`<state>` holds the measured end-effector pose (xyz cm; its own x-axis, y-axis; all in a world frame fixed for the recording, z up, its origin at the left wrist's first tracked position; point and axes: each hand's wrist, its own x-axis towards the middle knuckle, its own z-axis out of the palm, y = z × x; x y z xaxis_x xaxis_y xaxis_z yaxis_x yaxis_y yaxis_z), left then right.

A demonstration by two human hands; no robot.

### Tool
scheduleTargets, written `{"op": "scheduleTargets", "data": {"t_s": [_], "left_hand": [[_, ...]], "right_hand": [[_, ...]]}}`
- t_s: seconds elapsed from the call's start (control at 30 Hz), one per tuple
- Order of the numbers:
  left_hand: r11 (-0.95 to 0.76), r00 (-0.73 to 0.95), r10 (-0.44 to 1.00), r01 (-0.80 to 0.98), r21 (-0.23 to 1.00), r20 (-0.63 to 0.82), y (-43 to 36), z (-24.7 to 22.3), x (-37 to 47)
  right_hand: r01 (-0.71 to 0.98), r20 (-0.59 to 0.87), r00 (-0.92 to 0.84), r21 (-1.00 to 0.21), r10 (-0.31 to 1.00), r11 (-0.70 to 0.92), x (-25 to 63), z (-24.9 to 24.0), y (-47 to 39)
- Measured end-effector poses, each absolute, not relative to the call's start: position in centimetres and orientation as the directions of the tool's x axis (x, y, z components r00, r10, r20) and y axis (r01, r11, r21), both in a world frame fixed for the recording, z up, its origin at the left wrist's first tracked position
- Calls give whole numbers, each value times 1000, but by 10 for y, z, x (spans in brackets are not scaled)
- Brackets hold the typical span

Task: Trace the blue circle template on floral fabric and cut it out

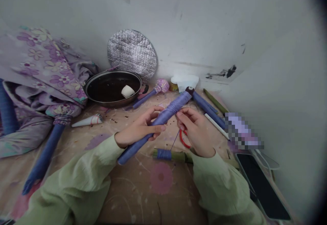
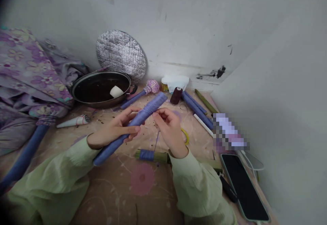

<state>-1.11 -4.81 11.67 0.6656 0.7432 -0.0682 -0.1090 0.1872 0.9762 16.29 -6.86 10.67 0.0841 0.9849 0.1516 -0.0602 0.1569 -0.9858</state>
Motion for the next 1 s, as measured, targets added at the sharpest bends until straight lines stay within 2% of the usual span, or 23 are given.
{"op": "scheduleTargets", "data": {"t_s": [0.13,0.4,0.6,1.0], "left_hand": [[215,638,765,-132,968,-83,-46,117,-12],[205,618,786,-224,953,-24,-39,113,-15],[313,654,752,-243,918,-83,-44,114,-14],[299,676,730,-184,937,-100,-46,117,-14]], "right_hand": [[-66,139,95,-987,986,145,163,107,-68],[-57,113,118,-991,987,120,159,106,-67],[-46,130,111,-990,985,136,161,105,-66],[-79,129,59,-988,990,133,157,106,-70]]}}
